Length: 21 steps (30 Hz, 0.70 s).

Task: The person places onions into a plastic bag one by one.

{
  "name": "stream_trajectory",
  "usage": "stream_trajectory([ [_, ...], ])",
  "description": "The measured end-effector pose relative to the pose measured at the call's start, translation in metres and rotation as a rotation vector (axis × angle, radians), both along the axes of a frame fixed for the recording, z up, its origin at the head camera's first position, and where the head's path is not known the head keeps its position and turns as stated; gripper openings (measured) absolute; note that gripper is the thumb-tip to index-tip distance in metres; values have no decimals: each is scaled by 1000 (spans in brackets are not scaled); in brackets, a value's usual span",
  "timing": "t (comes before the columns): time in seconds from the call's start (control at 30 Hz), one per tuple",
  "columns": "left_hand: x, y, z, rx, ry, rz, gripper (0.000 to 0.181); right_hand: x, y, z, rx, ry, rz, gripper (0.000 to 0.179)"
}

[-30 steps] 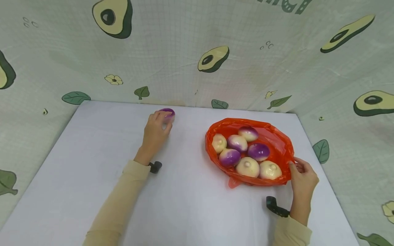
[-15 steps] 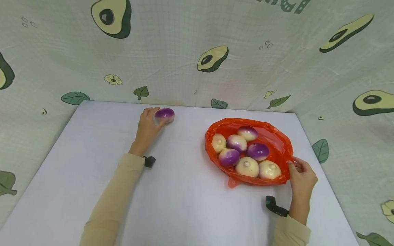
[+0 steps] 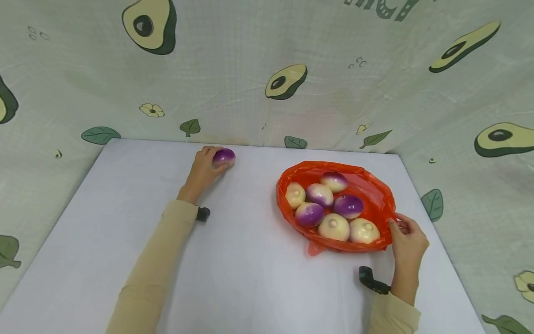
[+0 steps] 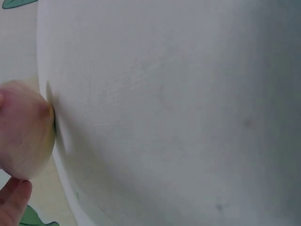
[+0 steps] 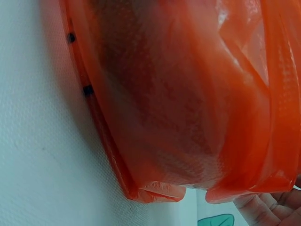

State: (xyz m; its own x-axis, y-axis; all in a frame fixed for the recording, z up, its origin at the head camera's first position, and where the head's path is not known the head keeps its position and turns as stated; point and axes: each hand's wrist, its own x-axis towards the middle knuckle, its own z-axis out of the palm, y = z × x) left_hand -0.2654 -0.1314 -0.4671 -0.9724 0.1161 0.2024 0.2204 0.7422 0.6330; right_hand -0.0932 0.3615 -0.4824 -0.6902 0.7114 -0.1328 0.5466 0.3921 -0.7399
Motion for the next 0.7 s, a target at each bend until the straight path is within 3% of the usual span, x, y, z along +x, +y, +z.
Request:
stream_trajectory([
  [0.13, -3, 1, -1, -5, -8, 20, 51, -1, 6, -7, -3, 18, 4, 52],
  [0.43, -3, 2, 6, -35, -20, 31, 53, 8, -23, 25, -16, 14, -11, 51],
  [0.7, 0, 0, 7, -35, -51, 43, 54, 8, -26, 29, -23, 11, -13, 50],
])
